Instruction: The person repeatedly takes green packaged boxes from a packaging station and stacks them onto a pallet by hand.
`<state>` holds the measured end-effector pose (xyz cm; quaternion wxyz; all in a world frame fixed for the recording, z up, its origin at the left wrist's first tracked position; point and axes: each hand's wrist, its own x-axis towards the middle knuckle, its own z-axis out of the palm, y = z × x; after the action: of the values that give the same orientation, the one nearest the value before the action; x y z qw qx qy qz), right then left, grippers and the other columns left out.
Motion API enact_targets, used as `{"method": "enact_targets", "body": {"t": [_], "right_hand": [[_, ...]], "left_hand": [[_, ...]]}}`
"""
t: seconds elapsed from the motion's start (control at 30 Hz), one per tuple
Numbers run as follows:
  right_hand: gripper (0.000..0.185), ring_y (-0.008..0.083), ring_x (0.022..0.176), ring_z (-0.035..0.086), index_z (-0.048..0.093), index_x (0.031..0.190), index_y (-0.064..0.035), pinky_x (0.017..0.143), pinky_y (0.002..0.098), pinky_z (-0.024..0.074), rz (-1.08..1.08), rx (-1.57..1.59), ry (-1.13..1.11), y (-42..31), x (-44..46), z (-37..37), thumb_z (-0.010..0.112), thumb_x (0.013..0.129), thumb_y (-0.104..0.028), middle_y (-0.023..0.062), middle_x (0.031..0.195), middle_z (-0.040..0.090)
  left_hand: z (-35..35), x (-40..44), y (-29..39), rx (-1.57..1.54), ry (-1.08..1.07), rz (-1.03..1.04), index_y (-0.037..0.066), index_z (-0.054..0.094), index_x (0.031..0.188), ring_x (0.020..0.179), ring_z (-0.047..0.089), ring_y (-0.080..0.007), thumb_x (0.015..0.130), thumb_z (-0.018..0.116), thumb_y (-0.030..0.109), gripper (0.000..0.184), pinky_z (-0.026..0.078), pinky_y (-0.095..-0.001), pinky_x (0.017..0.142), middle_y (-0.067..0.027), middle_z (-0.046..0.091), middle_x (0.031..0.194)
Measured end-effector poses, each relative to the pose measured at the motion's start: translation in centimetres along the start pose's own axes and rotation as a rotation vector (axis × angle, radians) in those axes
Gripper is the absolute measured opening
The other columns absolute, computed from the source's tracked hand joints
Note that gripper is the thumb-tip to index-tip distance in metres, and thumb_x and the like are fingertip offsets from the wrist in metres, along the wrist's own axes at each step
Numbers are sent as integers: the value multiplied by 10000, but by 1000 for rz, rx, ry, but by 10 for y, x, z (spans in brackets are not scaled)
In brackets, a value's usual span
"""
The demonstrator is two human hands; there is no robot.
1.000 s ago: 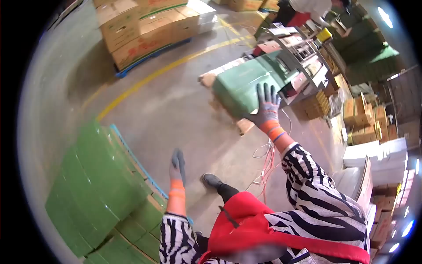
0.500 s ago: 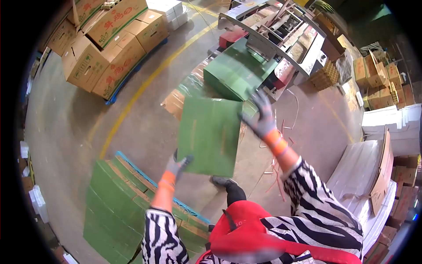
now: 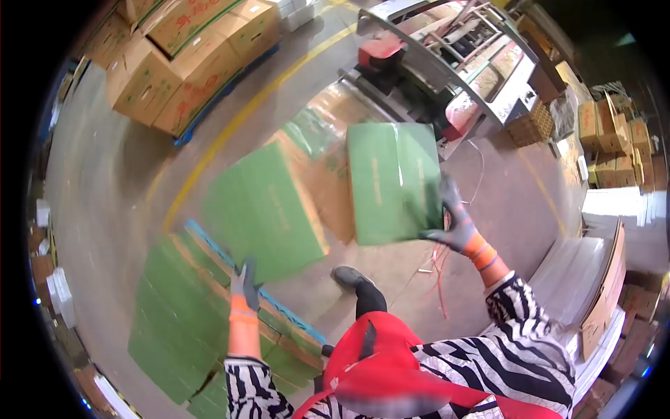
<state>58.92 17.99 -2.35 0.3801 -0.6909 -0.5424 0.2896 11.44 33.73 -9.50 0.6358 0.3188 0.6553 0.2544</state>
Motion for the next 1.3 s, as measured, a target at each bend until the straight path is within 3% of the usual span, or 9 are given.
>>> {"method": "enact_targets", "body": {"t": [0.1,0.17,0.37,0.43,0.6,0.73,0.87,1.0,1.3], "right_hand": [[844,203,1327,256,272,1410,-75,1037,321,287,458,664,243,49,-11,34,735,735,-283,107,1475,234],[815,188,1182,422,273,1414,-61,967,308,369,628,481,144,43,-26,48,729,750,-183,88,1341,411],[664,199,1047,548,360,1335,-28,881,328,475,617,504,-83,-36,-39,68,668,747,-11,98,1207,531],[718,203,1076,536,326,1375,-57,903,333,473,440,552,-213,-61,-44,104,651,739,19,105,1259,490],[853,228,1148,475,172,1441,-94,926,401,470,478,411,-847,-126,-67,256,643,749,67,103,1289,458],[886,185,1275,361,217,1430,-54,1040,330,330,188,280,-1258,-155,-121,451,753,736,-183,113,1436,326],[865,166,1238,405,246,1420,-44,1026,313,340,-122,157,-1567,-202,-189,661,758,743,-211,100,1411,369],[828,154,1199,429,259,1428,-107,998,283,365,149,138,-1759,-259,-251,808,743,758,-153,76,1374,415],[925,186,1248,387,235,1434,-110,1039,307,311,-459,-216,-1591,-284,-274,957,771,712,-327,109,1395,391]], "left_hand": [[17,23,-47,151,-105,124,65,442,1267,1027,574,-229,878,552,147,413,509,-394,825,-91,555,1177],[4,36,-97,234,-223,245,60,394,1313,1071,548,-227,825,590,48,527,473,-387,889,-100,536,1209],[-17,-99,-139,-371,-108,21,31,352,1345,1123,503,-176,732,685,53,698,418,-330,957,-99,519,1236],[-53,-142,-198,-388,6,50,24,345,1347,1102,517,-170,726,700,82,718,433,-326,939,-98,524,1229],[-124,-304,-309,-714,406,-4,37,389,1321,1049,544,-168,851,595,112,518,456,-287,888,-62,540,1198],[-146,-380,-426,-830,783,-190,61,409,1309,1021,548,-168,890,578,222,479,491,-309,837,-59,526,1210],[-207,-380,-502,-1173,1073,-155,35,422,1296,1031,532,-161,856,635,247,532,463,-278,836,-75,532,1192],[-303,-345,-581,-1216,1170,-3,40,419,1306,1027,514,-147,862,634,273,546,441,-274,840,-44,519,1196],[-380,-276,-620,-1341,1216,166,93,413,1299,1075,475,-124,859,641,267,525,407,-283,894,0,495,1218]]}}
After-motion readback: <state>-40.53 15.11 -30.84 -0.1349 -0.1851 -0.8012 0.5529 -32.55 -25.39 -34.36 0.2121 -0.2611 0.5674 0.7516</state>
